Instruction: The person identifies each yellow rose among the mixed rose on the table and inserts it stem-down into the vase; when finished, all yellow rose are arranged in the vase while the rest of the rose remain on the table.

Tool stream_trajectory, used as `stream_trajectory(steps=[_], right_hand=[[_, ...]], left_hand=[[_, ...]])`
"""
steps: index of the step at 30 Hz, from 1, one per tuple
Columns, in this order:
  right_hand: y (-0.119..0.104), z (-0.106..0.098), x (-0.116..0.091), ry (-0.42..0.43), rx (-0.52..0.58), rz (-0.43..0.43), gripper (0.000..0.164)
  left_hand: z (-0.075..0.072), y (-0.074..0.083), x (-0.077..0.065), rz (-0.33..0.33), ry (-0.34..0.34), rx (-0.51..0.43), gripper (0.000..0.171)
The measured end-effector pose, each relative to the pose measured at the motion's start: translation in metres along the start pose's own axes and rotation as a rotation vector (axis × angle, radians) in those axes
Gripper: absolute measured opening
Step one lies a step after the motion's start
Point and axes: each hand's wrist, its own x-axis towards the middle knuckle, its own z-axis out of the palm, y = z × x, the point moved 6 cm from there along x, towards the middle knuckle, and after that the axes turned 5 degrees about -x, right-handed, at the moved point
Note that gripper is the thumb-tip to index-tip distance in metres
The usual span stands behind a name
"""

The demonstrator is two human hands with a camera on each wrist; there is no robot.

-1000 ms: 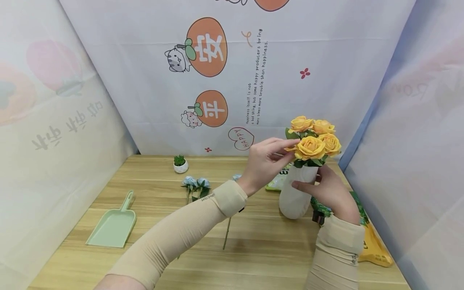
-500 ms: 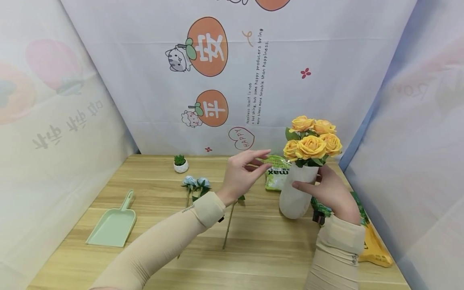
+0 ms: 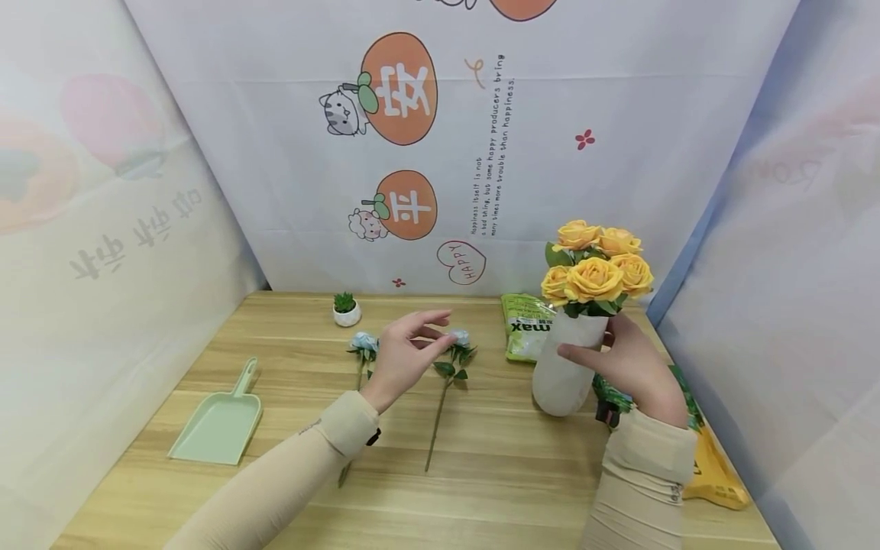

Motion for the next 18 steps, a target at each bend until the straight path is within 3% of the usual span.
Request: stream_trajectory(steps=[6,11,14,18], right_hand=[[0.001,0.002,0.0,-0.008,0.009,0.006,0.101],[0.004,0.003,0.001,-0.021,0.004,0.026,0.103],[0.006,0.003,0.001,-0.023,-0.007,0.032,0.097],[0.006,0.001,0.002,-0.011,-0.018,0.023,0.081]], left_hand=[[-0.021,-0.016,-0.013,-0.093,-0.088,0.115,0.046],[-0.032,-0.028,-0.023,-0.125,-0.176,0.36,0.055],[-0.038,-0.033,-0.029,-0.132,-0.221,0.485,0.065],[-0.043,-0.039,-0.034,-0.164,-0.259,0.543,0.087]])
